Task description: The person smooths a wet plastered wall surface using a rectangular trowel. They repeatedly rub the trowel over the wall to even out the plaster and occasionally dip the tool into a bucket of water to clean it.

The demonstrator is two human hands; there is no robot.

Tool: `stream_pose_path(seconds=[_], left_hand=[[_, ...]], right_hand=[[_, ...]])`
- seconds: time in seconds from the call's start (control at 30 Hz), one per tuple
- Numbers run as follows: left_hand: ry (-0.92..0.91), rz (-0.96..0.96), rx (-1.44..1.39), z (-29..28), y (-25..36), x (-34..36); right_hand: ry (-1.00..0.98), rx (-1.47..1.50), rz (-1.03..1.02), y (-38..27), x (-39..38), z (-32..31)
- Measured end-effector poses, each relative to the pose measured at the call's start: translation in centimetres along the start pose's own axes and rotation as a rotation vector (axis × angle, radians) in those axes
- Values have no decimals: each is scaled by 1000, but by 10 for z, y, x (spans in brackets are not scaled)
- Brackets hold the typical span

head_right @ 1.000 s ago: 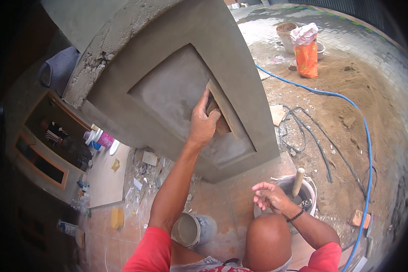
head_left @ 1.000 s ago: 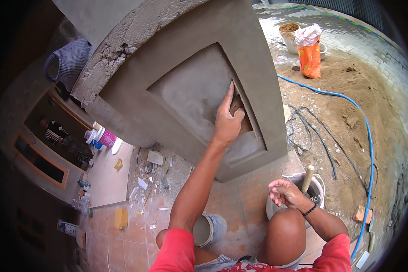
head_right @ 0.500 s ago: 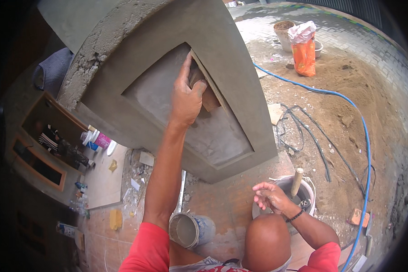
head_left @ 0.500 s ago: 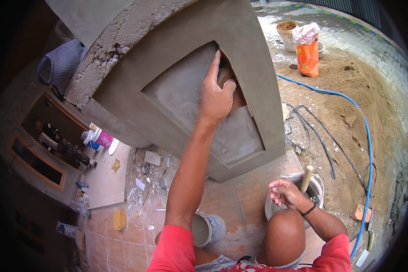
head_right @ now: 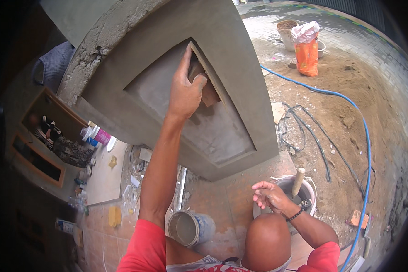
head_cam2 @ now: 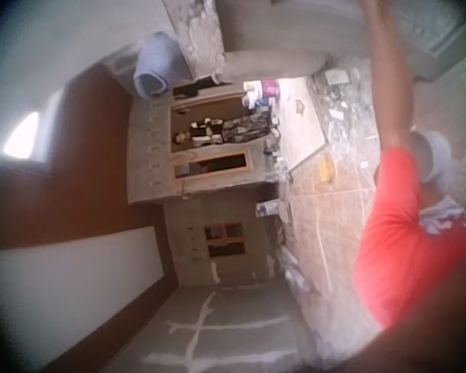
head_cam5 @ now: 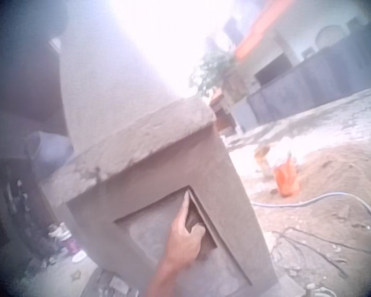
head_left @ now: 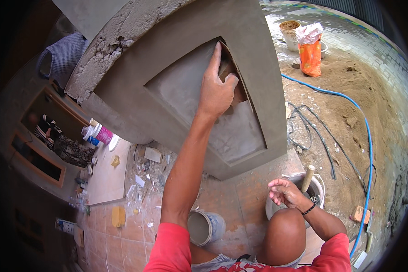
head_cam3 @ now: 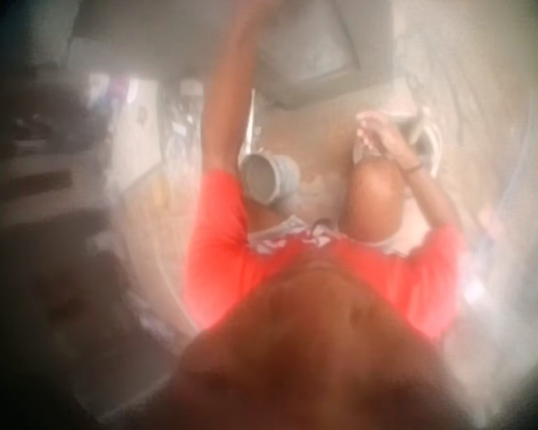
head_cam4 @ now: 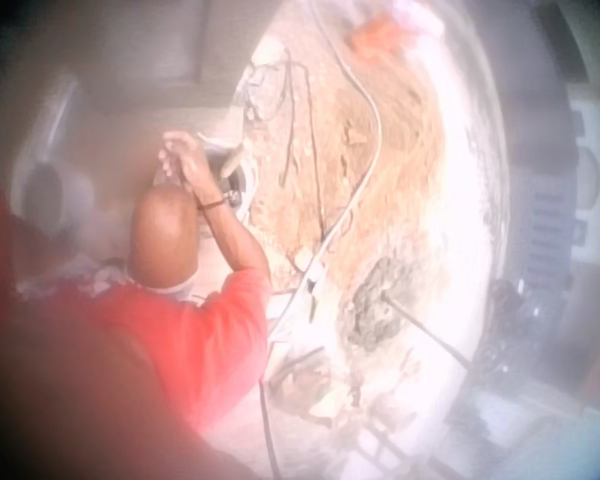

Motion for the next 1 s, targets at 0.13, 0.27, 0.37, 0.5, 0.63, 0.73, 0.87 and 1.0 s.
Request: stream_pose_path(seconds=[0.13,0.27,0.37,0.5,0.63,0.73,0.87,1.0], left_hand=[[-5,23,13,-3,2,4],[-3,15,28,-1,2,9],[-6,27,43,-1,1,12],[-48,-77,8,-1,10,11],[-38,-80,-37,-13,-19,-12],[-3,-115,-152,20,-32,-35],[-91,-299,-248,67,-71,-85],[-66,-381,-284,36,-92,-178]], right_hand=[[-3,1,-2,2,1,1],[4,0,-16,1,-1,1],[7,3,-19,1,-3,-1],[10,6,-3,2,-2,-3],[-24,-34,65,12,14,10],[20,-35,30,12,10,16],[56,-65,-112,9,19,-2],[89,-115,-129,14,37,-5]])
Point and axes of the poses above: each hand's wrist, its own x-axis towards the middle knuckle, its own z-axis out of the palm, y = z × x, the point moved 2 cm from there along x, towards the middle knuckle, and after that the axes turned 4 degrees about y, right-handed, at the moved point
